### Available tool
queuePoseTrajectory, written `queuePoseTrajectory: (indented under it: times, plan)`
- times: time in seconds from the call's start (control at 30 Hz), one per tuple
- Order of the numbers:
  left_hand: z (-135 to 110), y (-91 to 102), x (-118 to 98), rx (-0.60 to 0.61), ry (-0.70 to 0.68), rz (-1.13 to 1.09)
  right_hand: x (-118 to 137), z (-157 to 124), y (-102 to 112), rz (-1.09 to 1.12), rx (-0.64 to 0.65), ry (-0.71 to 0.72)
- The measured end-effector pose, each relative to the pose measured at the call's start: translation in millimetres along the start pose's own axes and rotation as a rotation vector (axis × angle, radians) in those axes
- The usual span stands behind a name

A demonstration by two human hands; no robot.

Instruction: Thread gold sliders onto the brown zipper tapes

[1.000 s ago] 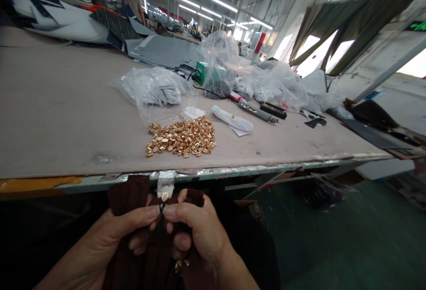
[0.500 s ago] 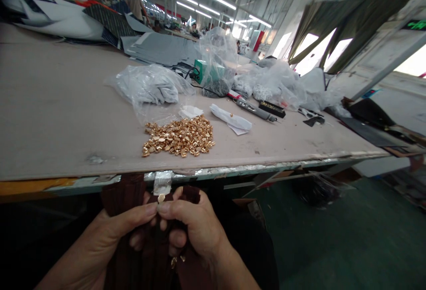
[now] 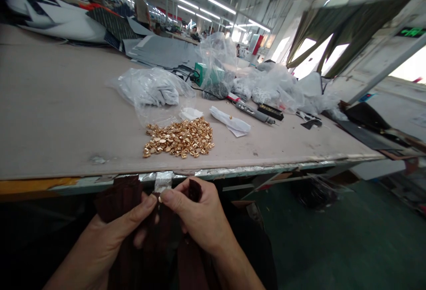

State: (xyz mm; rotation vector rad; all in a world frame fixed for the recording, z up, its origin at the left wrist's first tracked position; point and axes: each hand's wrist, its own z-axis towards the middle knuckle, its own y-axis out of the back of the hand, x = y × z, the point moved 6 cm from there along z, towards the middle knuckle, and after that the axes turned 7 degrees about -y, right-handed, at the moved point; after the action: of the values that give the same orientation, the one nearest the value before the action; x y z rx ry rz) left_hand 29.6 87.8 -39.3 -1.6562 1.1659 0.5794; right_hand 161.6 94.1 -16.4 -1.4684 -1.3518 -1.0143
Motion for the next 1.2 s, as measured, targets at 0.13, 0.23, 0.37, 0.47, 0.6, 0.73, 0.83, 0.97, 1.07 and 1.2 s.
queuePoseTrajectory:
  times: [0.13,0.23,0.37,0.47,0.6,0.73,0.83,0.97,1.07,1.2]
  plan:
    - [-1,-2.4,5,0.056,0.090,-0.071,12,-3,-3,-0.129,-0.040,0.054]
    - [0,-1.9,8,0.093,0.107,-0.102,25,-4,-5,-0.297,-0.154,0.185]
    - [1,2.7,9,0.093,0.107,-0.060,52,-2,-9,-0.647,-0.374,0.388]
    - [4,8.4,2,0.055,0.014,0.055,68,6,-12,-0.728,-0.438,0.431]
    - [6,9.6,-4,0.086,-0.090,0.162,68,13,-14,-0.596,-0.211,0.355]
    - [5,8.0,-7,0.133,-0.172,0.229,64,7,-17,-0.512,0.038,0.339]
    - [2,8.6,-10,0.113,-0.194,0.245,64,3,-16,-0.515,0.052,0.357]
    - [1,6.7,-12,0.114,-0.208,0.238,61,-2,-23,-0.550,0.069,0.335]
    - [0,1.0,-6,0.190,-0.211,0.238,56,-12,-27,-0.425,0.128,0.261]
    - [-4,-8.6,7,0.397,-0.193,0.184,48,-20,-19,-0.217,0.140,0.087]
